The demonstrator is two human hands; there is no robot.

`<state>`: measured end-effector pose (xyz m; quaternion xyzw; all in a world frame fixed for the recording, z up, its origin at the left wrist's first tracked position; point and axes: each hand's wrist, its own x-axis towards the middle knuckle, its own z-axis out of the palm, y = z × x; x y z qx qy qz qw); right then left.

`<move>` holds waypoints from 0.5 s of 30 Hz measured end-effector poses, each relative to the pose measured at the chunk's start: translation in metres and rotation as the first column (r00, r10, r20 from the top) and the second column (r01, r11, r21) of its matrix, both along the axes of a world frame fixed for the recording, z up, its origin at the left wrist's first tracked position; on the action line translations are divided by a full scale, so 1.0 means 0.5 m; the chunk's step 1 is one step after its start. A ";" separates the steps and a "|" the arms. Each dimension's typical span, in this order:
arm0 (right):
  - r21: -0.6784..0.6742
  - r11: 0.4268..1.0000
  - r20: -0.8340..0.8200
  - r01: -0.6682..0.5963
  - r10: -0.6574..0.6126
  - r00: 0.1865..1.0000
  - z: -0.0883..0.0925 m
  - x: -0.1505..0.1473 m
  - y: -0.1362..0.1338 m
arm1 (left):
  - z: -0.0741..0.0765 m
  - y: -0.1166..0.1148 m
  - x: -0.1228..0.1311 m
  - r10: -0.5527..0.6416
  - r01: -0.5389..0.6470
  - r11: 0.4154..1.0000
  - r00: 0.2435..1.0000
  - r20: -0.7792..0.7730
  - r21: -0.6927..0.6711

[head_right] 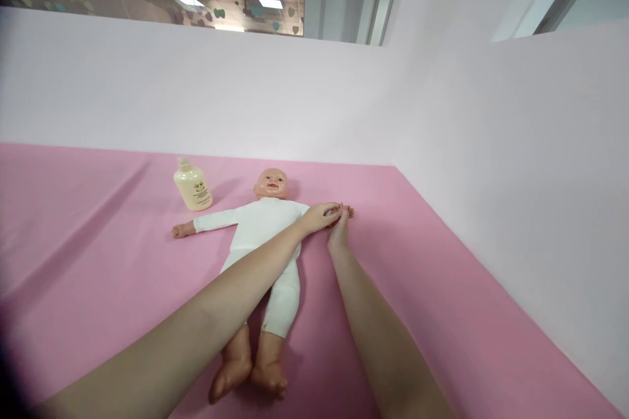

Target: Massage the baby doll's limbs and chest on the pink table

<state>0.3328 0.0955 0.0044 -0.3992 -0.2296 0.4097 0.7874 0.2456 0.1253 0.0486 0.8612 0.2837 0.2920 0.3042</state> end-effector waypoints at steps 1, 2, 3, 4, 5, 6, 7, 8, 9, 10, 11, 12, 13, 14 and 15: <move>0.011 1.000 0.001 0.003 -0.004 1.000 0.000 -0.001 0.000 | 0.002 -0.001 -0.001 -0.002 0.002 1.000 1.000 0.001 -0.009; 0.018 1.000 0.004 0.005 -0.005 1.000 0.001 -0.001 0.000 | 0.004 -0.002 -0.002 -0.003 0.003 1.000 1.000 0.000 -0.016; 0.023 1.000 0.010 0.000 -0.001 1.000 0.001 -0.002 0.000 | 0.005 -0.003 -0.004 -0.006 0.006 1.000 1.000 -0.005 -0.020; 0.027 1.000 0.020 -0.009 0.008 1.000 0.000 -0.002 0.000 | 0.006 -0.003 -0.004 -0.011 0.010 1.000 1.000 -0.011 -0.019; 0.031 0.999 0.032 -0.019 0.018 0.999 0.000 -0.001 0.001 | 0.006 -0.003 -0.005 -0.013 0.013 1.000 1.000 -0.017 -0.014; 0.035 0.999 0.042 -0.027 0.025 0.999 -0.001 -0.001 0.002 | 0.005 -0.002 -0.005 -0.014 0.014 1.000 1.000 -0.019 -0.005; 0.037 0.999 0.045 -0.030 0.029 0.999 -0.002 0.000 0.003 | 0.003 -0.001 -0.005 -0.012 0.012 1.000 1.000 -0.021 0.006; 0.035 0.999 0.038 -0.029 0.028 0.999 -0.004 0.001 0.004 | 0.001 0.000 -0.004 -0.008 0.009 1.000 1.000 -0.023 0.018; 0.026 0.999 0.024 -0.024 0.023 0.999 -0.005 0.003 0.005 | -0.001 0.001 -0.002 -0.005 0.006 1.000 1.000 -0.026 0.030; 0.010 1.000 0.009 -0.018 0.018 1.000 -0.008 0.005 0.006 | -0.003 0.002 -0.001 0.000 0.001 0.999 0.999 -0.032 0.042; -0.009 1.000 -0.001 -0.015 0.015 1.000 -0.010 0.007 0.007 | -0.005 0.003 0.001 0.007 -0.005 0.999 0.999 -0.044 0.053; -0.027 1.000 0.001 -0.015 0.015 1.000 -0.013 0.009 0.009 | -0.007 0.004 0.002 0.019 -0.015 0.998 0.998 -0.060 0.063; -0.033 0.999 0.020 -0.017 0.018 1.000 -0.017 0.012 0.010 | -0.009 0.005 0.004 0.034 -0.029 0.997 0.997 -0.076 0.071; -0.022 0.999 0.063 -0.025 0.026 0.998 -0.020 0.014 0.012 | -0.010 0.006 0.005 0.052 -0.045 0.996 0.995 -0.091 0.077; -0.005 0.999 0.106 -0.034 0.035 0.994 -0.023 0.016 0.013 | -0.010 0.007 0.006 0.067 -0.059 0.995 0.992 -0.104 0.078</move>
